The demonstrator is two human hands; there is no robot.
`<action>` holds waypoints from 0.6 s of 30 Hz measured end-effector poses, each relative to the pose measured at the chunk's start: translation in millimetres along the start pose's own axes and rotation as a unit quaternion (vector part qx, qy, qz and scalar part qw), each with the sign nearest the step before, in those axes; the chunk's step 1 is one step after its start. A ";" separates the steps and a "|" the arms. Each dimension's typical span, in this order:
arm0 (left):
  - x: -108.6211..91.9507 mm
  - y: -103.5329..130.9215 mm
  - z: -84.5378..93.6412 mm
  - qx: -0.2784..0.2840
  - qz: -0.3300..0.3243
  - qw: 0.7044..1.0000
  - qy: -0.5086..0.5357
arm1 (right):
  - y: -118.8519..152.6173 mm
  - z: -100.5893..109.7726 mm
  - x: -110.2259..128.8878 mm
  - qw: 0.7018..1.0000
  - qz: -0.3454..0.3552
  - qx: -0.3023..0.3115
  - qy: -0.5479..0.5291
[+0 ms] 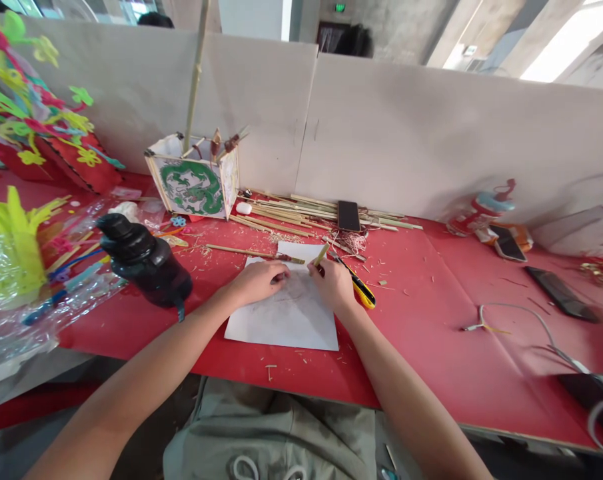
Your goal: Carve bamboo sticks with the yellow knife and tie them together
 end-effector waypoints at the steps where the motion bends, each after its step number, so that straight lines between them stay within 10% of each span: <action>1: 0.1 0.1 0.1 0.001 0.001 1.000 -0.001 | 0.9 -0.7 1.5 1.000 0.012 0.008 -0.006; 7: -1.4 0.5 3.4 0.005 -0.008 1.000 -0.007 | 12.4 -8.3 22.5 0.979 0.149 0.119 -0.076; 18: -0.5 0.9 -0.2 -0.010 -0.012 1.000 -0.015 | 6.0 -11.5 3.4 0.987 0.055 -0.002 -0.154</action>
Point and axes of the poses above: each hand's wrist, its own y-axis away from the middle knuckle, its own z-axis out of the back of the hand, x = y × z, the point moved 1 cm from there along -y, towards the middle knuckle, and after that the axes turned 5 degrees about -y, right-handed, at the moved point
